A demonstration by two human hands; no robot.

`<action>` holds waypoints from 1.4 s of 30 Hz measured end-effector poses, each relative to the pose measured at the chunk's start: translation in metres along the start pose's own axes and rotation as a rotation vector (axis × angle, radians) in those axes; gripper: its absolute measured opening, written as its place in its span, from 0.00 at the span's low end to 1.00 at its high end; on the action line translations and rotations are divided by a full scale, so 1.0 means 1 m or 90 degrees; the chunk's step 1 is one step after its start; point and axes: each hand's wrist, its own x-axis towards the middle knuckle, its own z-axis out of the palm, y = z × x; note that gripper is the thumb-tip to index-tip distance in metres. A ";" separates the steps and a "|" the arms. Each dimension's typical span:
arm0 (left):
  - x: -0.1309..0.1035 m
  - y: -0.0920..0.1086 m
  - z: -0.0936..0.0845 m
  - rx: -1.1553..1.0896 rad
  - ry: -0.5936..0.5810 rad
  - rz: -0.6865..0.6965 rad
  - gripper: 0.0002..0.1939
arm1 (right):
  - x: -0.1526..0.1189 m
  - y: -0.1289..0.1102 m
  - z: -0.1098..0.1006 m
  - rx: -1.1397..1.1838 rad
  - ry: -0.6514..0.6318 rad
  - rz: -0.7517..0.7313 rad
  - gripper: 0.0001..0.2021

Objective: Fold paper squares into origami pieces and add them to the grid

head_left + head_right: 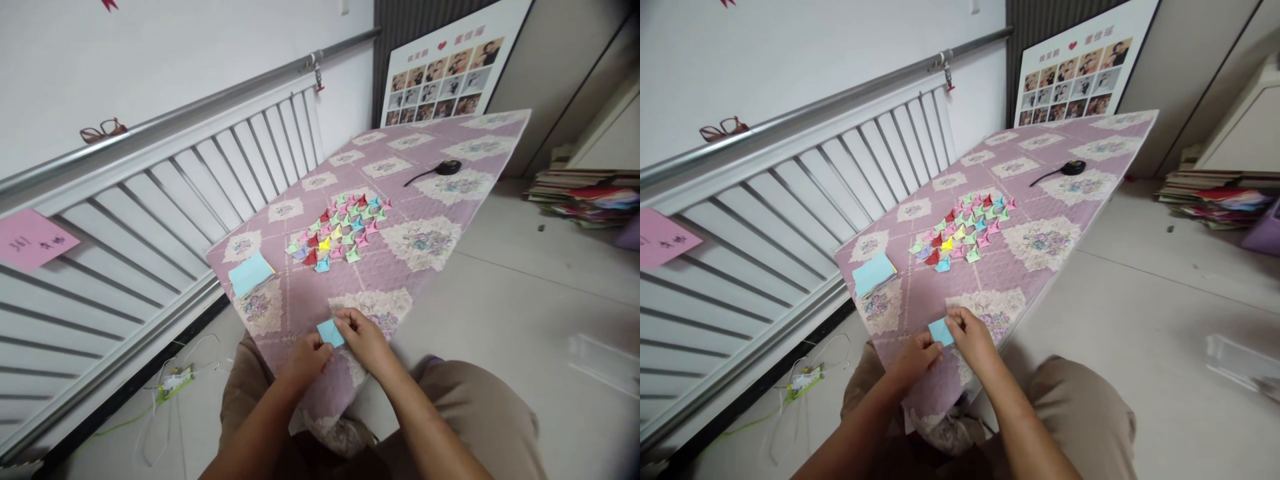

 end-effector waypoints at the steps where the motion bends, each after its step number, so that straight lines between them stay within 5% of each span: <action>1: 0.001 -0.001 -0.001 0.006 0.000 -0.006 0.08 | 0.001 0.002 0.001 0.006 -0.009 -0.004 0.13; 10: -0.003 0.000 -0.004 0.125 -0.001 0.044 0.05 | -0.002 0.003 0.002 -0.032 -0.045 0.003 0.09; 15: -0.008 0.000 -0.020 0.249 0.089 0.015 0.21 | -0.002 0.003 0.005 -0.133 -0.039 -0.022 0.09; 20: -0.003 -0.003 -0.027 0.282 0.144 0.105 0.05 | -0.002 0.001 0.006 -0.242 -0.045 -0.055 0.07; 32: 0.006 0.003 -0.016 0.392 0.098 0.170 0.09 | -0.006 0.000 0.004 -0.565 0.001 -0.163 0.08; 42: 0.021 0.003 -0.029 0.366 0.025 0.212 0.12 | -0.014 0.009 -0.005 -0.521 0.001 -0.194 0.10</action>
